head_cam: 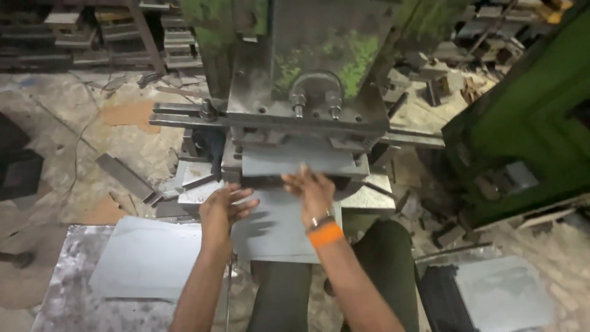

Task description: The recorder is placing metal sheets into an industrial stamping machine and processing them sequentially.

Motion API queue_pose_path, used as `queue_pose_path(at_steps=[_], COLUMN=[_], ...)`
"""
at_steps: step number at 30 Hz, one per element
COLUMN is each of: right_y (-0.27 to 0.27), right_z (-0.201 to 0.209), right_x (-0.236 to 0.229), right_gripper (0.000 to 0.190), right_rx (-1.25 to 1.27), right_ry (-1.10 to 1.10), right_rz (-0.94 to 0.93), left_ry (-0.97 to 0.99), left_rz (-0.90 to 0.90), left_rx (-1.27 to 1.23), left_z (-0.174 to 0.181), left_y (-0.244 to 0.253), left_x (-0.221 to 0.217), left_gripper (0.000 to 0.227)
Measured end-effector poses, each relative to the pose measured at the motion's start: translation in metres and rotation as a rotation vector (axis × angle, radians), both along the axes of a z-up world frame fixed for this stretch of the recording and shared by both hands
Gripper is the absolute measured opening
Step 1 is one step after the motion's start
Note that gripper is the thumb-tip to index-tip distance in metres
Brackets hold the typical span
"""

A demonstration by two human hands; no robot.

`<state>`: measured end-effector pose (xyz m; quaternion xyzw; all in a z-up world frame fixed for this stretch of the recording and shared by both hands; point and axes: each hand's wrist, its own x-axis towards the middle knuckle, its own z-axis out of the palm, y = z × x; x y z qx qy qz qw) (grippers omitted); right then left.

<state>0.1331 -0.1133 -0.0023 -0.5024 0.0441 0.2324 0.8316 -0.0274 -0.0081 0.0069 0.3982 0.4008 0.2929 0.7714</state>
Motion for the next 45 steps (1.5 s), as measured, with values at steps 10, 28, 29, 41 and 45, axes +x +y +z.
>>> queue_pose_path(at_steps=[10,28,29,41,45], right_y=[0.074,0.04,0.041,0.043,0.045], right_z=[-0.01,-0.002,-0.001,-0.013,-0.008], right_x=[0.054,0.017,0.015,0.013,0.009], right_gripper=[0.017,0.026,0.025,0.027,0.023], right_rx=[-0.41,-0.314,-0.339,-0.302,-0.29], right_ry=[0.065,-0.209,-0.236,-0.32,-0.311], right_rz=[-0.154,-0.117,-0.147,-0.186,-0.21], left_ry=[0.02,-0.001,-0.008,0.033,0.056], left_rz=[-0.062,0.092,0.096,0.102,0.095], left_rx=[-0.089,-0.041,-0.037,-0.026,-0.009], left_z=[-0.022,-0.051,-0.053,-0.05,-0.043], left_y=[-0.029,0.01,0.011,0.007,0.005], left_x=[-0.001,-0.034,-0.033,-0.033,-0.028], left_gripper=[0.028,0.021,0.021,0.021,0.018])
